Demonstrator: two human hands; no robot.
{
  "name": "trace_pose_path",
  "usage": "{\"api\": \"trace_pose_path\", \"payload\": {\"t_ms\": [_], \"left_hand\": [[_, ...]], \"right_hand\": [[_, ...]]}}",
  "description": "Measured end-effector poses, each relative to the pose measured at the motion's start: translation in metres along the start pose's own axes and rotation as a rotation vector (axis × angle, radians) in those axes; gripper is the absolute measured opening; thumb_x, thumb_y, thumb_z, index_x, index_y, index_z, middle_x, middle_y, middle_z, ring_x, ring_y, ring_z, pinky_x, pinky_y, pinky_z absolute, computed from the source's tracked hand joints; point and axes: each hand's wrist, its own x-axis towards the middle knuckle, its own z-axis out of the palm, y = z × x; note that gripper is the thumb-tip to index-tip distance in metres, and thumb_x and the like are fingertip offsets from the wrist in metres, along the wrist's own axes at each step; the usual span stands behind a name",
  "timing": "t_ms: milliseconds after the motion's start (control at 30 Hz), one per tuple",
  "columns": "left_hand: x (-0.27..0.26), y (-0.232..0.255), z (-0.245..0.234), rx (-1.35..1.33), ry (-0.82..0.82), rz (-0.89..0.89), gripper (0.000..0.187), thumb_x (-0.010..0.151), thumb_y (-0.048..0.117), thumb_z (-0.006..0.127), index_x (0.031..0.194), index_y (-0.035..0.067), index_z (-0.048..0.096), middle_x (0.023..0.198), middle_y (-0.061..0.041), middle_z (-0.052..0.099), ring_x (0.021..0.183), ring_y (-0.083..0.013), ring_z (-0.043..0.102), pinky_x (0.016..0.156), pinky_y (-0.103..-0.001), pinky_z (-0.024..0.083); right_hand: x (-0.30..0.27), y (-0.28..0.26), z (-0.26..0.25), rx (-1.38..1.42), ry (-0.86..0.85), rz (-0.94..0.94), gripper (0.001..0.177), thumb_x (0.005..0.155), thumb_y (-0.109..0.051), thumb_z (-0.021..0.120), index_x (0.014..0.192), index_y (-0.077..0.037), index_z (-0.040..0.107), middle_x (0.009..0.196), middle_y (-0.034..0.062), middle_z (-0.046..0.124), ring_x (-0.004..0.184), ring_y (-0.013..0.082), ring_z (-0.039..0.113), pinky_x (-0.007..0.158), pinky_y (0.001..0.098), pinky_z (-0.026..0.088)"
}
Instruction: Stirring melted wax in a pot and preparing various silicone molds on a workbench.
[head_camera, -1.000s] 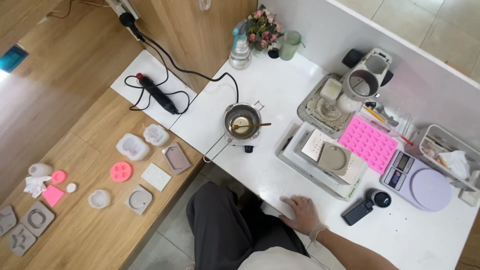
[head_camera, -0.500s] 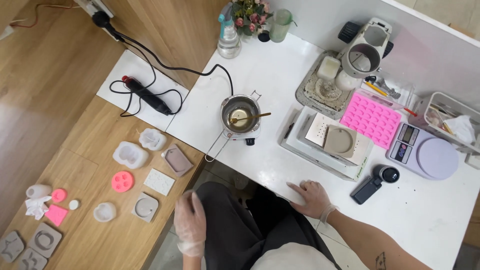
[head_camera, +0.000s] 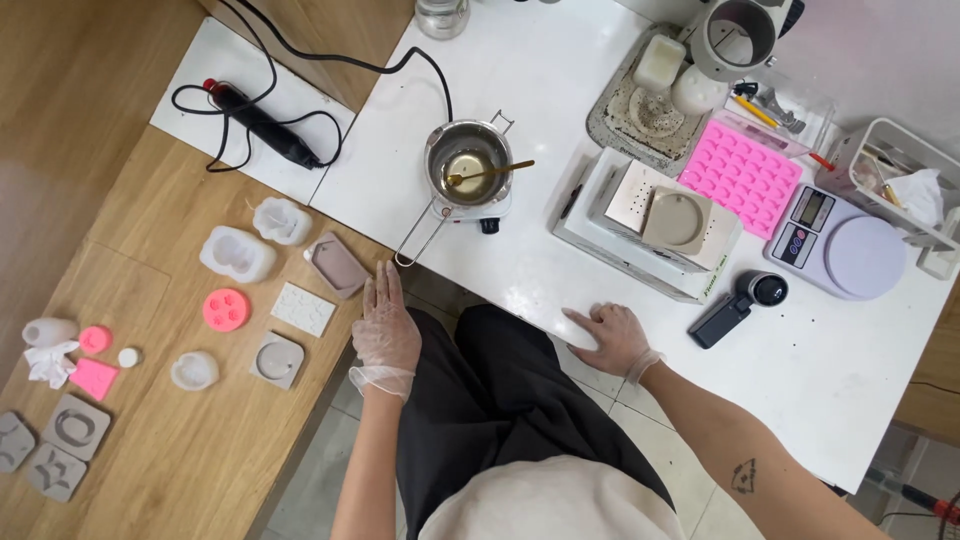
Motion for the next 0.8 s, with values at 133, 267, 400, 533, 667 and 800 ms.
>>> {"api": "trace_pose_path", "payload": {"t_ms": [133,267,400,533,667,800], "left_hand": [[0.045,0.007,0.033,0.306,-0.225,0.044,0.091,0.090,-0.003,0.057,0.164,0.023,0.011,0.172,0.005,0.008,0.156,-0.0213,0.018,0.089,-0.044,0.057],[0.065,0.015,0.042,0.327,-0.250,0.088,0.089,0.092,-0.004,0.054,0.163,0.026,0.010,0.172,0.006,0.011,0.157,-0.0176,0.015,0.093,-0.046,0.055],[0.075,0.008,0.082,0.348,-0.333,0.221,0.102,0.080,-0.002,0.059,0.164,0.024,0.005,0.172,0.005,0.007,0.158,-0.0196,0.009,0.097,-0.047,0.052],[0.078,0.010,0.084,0.308,-0.372,0.224,0.104,0.079,-0.005,0.059,0.163,0.022,0.004,0.173,0.004,-0.002,0.159,-0.0218,0.003,0.097,-0.047,0.053],[0.098,0.003,0.124,0.408,-0.359,0.239,0.106,0.080,-0.004,0.060,0.163,0.025,0.002,0.172,0.006,-0.005,0.159,-0.0195,-0.001,0.096,-0.046,0.052],[0.093,0.007,0.104,0.425,-0.376,0.245,0.102,0.084,0.002,0.060,0.163,0.025,-0.001,0.172,0.004,-0.002,0.158,-0.0190,0.002,0.098,-0.045,0.051]], "right_hand": [[0.000,0.002,0.003,-0.007,0.036,-0.003,0.057,0.077,-0.064,0.066,0.130,-0.042,0.066,0.085,0.0003,0.043,0.074,0.0239,0.052,0.070,0.0404,0.050],[-0.002,0.005,0.005,0.001,0.055,0.003,0.061,0.075,-0.064,0.067,0.132,-0.043,0.064,0.086,0.0005,0.043,0.074,0.0240,0.052,0.070,0.0402,0.050],[0.001,0.002,-0.003,0.048,0.076,0.009,0.059,0.077,-0.062,0.067,0.131,-0.041,0.065,0.085,0.0004,0.040,0.073,0.0245,0.049,0.069,0.0398,0.049],[0.001,0.006,0.004,0.081,0.045,0.013,0.060,0.076,-0.061,0.068,0.133,-0.041,0.064,0.084,0.0012,0.040,0.071,0.0253,0.049,0.068,0.0407,0.048],[-0.003,0.007,0.003,0.075,0.011,0.021,0.060,0.073,-0.060,0.071,0.130,-0.040,0.065,0.085,0.0008,0.040,0.072,0.0250,0.049,0.070,0.0407,0.048],[-0.001,0.009,0.005,0.079,-0.007,0.036,0.064,0.073,-0.062,0.070,0.133,-0.041,0.064,0.085,0.0003,0.042,0.072,0.0242,0.050,0.071,0.0393,0.049]]}}
